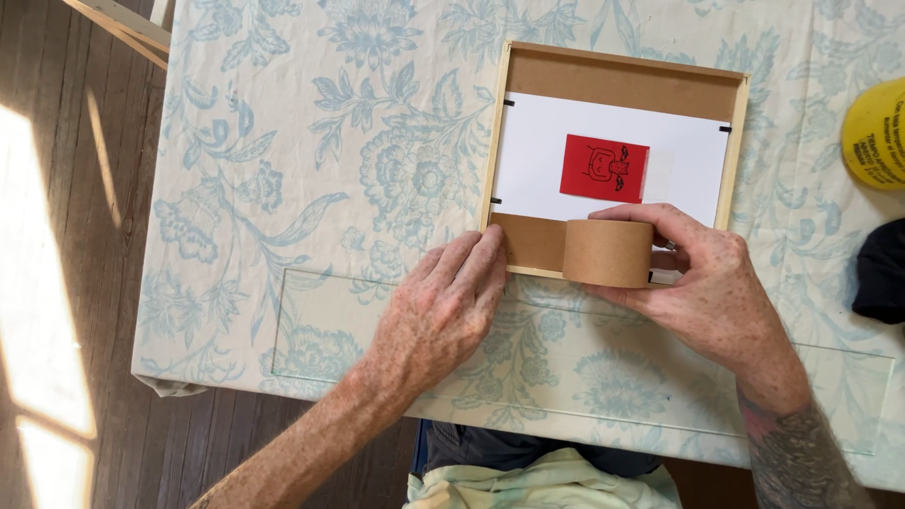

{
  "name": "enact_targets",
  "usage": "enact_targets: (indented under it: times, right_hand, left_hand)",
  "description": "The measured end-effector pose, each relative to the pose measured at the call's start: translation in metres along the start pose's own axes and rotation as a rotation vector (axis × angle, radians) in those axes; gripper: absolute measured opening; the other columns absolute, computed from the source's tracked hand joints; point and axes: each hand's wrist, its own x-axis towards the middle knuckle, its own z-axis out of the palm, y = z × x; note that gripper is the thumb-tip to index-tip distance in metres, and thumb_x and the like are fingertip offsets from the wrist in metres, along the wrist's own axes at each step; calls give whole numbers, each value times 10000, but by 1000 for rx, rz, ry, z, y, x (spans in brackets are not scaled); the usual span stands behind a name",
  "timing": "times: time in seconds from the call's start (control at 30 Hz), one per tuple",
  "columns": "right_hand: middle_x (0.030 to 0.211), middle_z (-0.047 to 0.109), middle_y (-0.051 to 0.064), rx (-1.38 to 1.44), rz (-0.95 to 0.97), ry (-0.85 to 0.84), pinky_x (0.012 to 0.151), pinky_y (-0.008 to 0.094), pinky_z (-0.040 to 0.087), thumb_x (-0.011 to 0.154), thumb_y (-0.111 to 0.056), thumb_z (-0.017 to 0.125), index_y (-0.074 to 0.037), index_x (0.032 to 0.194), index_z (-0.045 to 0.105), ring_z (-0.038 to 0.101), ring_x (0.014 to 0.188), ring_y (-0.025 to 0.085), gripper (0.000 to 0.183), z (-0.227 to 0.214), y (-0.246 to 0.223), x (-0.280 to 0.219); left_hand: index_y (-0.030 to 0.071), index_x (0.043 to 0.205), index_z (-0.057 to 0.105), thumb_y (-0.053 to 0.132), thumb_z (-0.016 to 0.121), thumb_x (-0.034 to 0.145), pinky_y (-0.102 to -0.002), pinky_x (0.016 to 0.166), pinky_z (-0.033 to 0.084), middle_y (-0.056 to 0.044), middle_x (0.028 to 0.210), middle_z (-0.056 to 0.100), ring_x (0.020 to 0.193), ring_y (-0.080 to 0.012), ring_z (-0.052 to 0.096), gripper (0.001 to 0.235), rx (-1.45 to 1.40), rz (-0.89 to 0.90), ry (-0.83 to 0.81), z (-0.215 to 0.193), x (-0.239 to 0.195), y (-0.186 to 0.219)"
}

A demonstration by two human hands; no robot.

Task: The person wipes a picture frame with a black cloth, then measures and cuts brown paper tape with a utility knife. They apply glue to the tape with a brush and attach it to the frame edges, smoothing it with the cloth. The process is repeated for multiple sides of the frame.

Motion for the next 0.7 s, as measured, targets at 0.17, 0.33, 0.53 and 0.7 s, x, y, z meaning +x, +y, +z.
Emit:
enact_targets:
  times: [0.17, 0.33, 0.53, 0.7]
  right_hand:
    - [1305, 712, 60, 0, 4, -8, 986, 305, 608, 694, -182, 876, -111, 1273, 669, 646, 1226, 148, 618, 0, -1, 0]
    - [1316, 708, 57, 11, 20, -6, 996, 304, 599, 684, -171, 882, -111, 1287, 659, 659, 1216, 158, 646, -1, 0, 0]
    - [1317, 710, 53, 16, 30, -8, 1000, 308, 598, 686, -185, 881, -123, 1275, 669, 658, 1227, 158, 629, -2, 0, -1]
    - [1295, 712, 42, -7, -19, -3, 1014, 317, 597, 702, -185, 880, -119, 1276, 668, 649, 1237, 157, 615, -1, 2, -2]
  left_hand:
    - [-34, 1217, 673, 16, 519, 970, -398, 875, 535, -192, 1332, 623, 1105, -306, 610, 295, 50, -35, -42, 1, 0, 3]
    - [-46, 1198, 684, 5, 513, 981, -400, 882, 539, -203, 1313, 648, 1115, -309, 626, 281, 24, -26, -8, 1, 0, 2]
    - [-47, 1145, 683, -8, 499, 1026, -397, 844, 537, -207, 1293, 664, 1097, -306, 644, 223, 4, -11, 44, -2, 1, 0]
    - [-51, 1158, 676, -6, 498, 1022, -399, 846, 536, -210, 1302, 659, 1101, -313, 637, 228, 13, -19, 25, -2, 0, 2]
